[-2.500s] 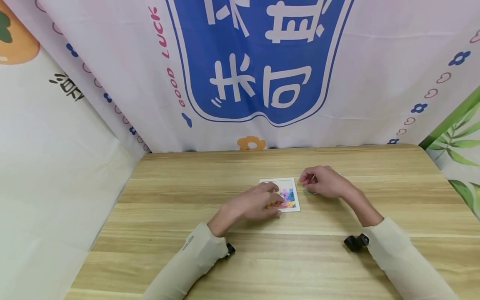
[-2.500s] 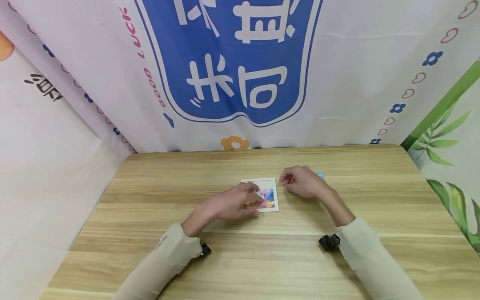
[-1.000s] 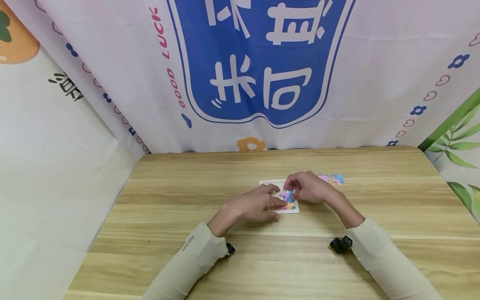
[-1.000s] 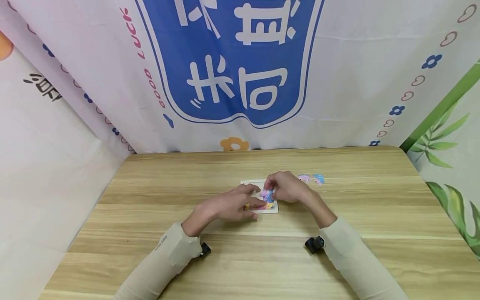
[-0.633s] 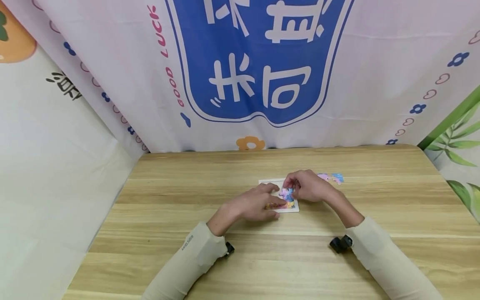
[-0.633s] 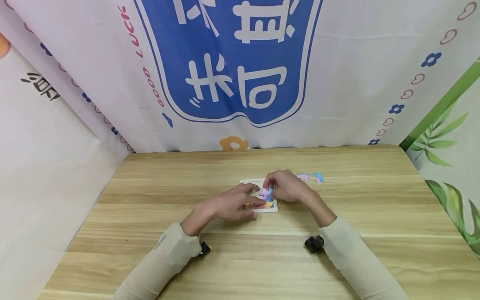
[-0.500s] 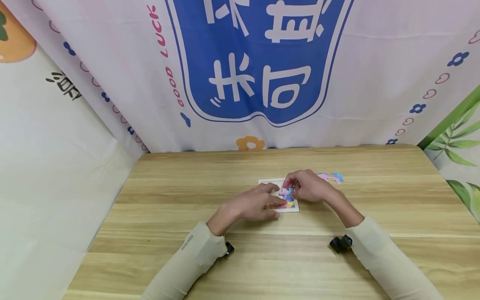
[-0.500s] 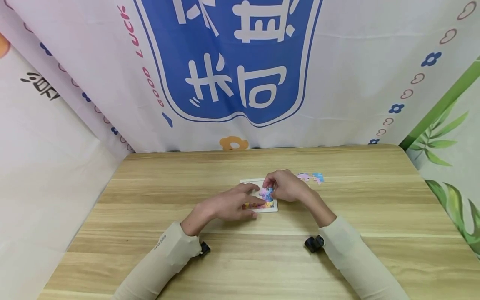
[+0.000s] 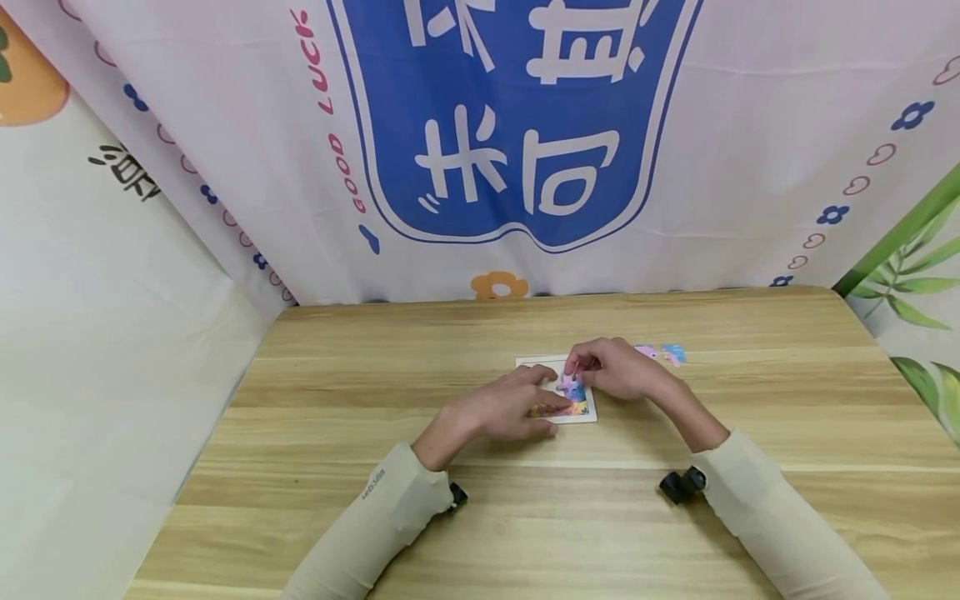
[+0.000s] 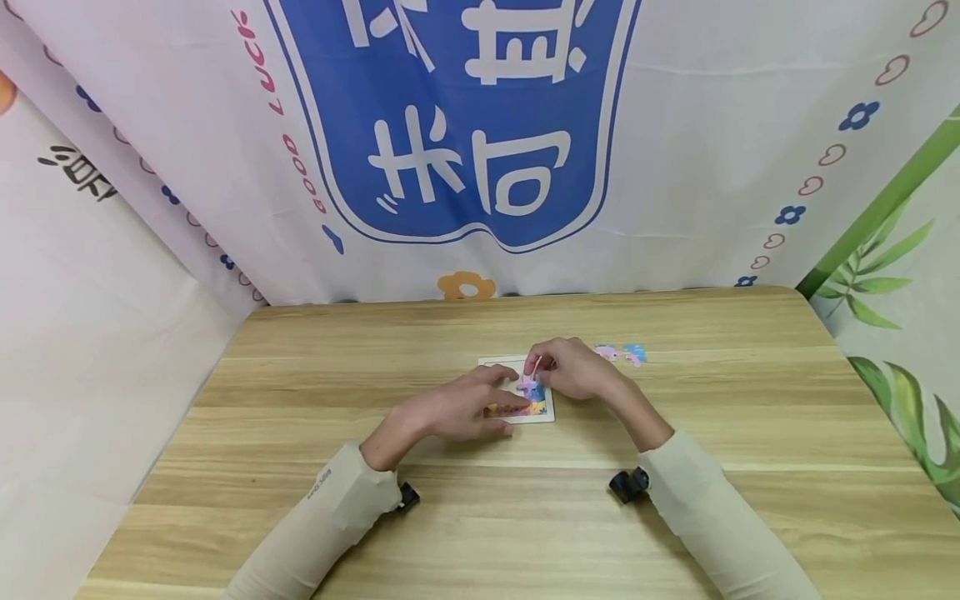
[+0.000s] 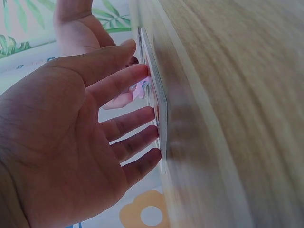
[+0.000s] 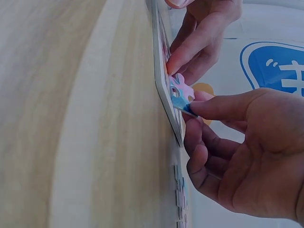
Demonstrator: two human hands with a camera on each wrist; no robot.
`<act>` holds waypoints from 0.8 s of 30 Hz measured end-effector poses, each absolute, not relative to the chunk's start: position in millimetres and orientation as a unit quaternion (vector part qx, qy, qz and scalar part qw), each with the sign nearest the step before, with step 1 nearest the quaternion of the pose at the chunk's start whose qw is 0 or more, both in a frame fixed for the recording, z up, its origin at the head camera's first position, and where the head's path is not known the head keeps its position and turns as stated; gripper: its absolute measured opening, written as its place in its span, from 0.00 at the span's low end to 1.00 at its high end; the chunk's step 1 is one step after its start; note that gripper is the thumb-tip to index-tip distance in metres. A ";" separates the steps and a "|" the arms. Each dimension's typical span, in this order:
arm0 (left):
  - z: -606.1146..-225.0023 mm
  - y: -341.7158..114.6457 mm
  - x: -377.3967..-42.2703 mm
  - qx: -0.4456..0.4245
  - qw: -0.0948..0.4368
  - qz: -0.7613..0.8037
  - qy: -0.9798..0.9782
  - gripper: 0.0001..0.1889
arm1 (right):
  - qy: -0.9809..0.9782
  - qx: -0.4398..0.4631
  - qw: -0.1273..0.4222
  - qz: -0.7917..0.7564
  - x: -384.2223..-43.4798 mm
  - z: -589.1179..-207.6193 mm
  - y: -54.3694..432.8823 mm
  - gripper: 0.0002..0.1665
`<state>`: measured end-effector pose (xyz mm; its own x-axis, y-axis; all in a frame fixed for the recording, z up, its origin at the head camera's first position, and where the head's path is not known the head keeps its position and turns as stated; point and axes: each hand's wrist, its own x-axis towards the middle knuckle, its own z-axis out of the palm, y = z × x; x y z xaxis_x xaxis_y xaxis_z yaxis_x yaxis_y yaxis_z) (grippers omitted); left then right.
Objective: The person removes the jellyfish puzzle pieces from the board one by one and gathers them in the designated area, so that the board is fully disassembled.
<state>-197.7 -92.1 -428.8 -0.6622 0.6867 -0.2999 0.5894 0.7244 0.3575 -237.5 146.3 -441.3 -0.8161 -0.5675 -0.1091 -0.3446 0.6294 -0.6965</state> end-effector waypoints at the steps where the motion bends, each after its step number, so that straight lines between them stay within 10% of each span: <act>1: -429.0 -92.3 -197.8 0.352 0.211 0.116 0.904 0.25 | 0.887 -0.255 0.162 -0.350 -237.8 -441.3 147.1 0.10; 24: -426.7 -92.4 -197.2 0.350 0.219 0.121 0.903 0.25 | 0.864 -0.225 0.183 -0.411 -237.0 -443.3 190.0 0.09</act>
<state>-197.2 -92.4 -426.7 -0.6596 0.6843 -0.3109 0.5781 0.7263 0.3719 -237.0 190.0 -443.3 -0.8322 -0.5386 -0.1318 -0.2378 0.5614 -0.7926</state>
